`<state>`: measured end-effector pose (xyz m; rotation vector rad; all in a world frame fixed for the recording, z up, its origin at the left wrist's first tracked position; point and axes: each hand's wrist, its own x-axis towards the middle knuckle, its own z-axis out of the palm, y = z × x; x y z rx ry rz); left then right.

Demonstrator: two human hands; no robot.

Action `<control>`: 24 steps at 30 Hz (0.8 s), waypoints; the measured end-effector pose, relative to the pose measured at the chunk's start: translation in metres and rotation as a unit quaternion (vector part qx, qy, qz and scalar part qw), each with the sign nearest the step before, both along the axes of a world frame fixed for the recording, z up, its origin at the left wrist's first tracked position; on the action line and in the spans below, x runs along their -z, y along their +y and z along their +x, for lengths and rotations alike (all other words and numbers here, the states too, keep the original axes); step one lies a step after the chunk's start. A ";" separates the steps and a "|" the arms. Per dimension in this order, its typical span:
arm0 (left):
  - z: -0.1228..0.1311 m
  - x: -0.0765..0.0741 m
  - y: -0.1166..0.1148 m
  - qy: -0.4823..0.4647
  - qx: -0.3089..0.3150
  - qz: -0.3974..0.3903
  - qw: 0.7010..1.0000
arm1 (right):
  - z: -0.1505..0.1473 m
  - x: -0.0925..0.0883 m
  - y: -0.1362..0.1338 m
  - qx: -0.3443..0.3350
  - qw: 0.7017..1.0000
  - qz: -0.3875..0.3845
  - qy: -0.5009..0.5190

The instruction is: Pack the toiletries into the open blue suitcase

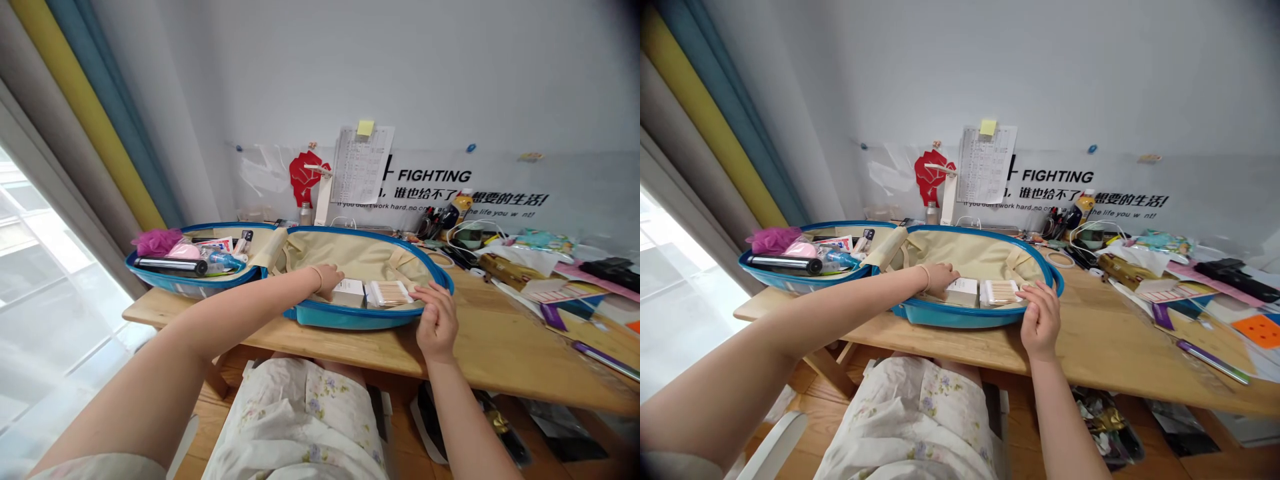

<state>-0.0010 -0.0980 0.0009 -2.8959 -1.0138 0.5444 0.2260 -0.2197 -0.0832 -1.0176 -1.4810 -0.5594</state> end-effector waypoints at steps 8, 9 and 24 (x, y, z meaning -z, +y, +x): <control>-0.005 0.001 0.008 0.010 -0.037 -0.023 0.999 | 0.000 0.000 0.001 0.004 1.000 -0.010 0.013; -0.004 0.001 0.007 0.009 -0.039 -0.026 0.999 | 0.000 0.000 0.001 0.005 1.000 -0.015 0.016; -0.197 -0.064 0.008 -0.209 -0.182 0.142 0.950 | 0.003 -0.001 0.004 -0.014 1.000 0.001 0.007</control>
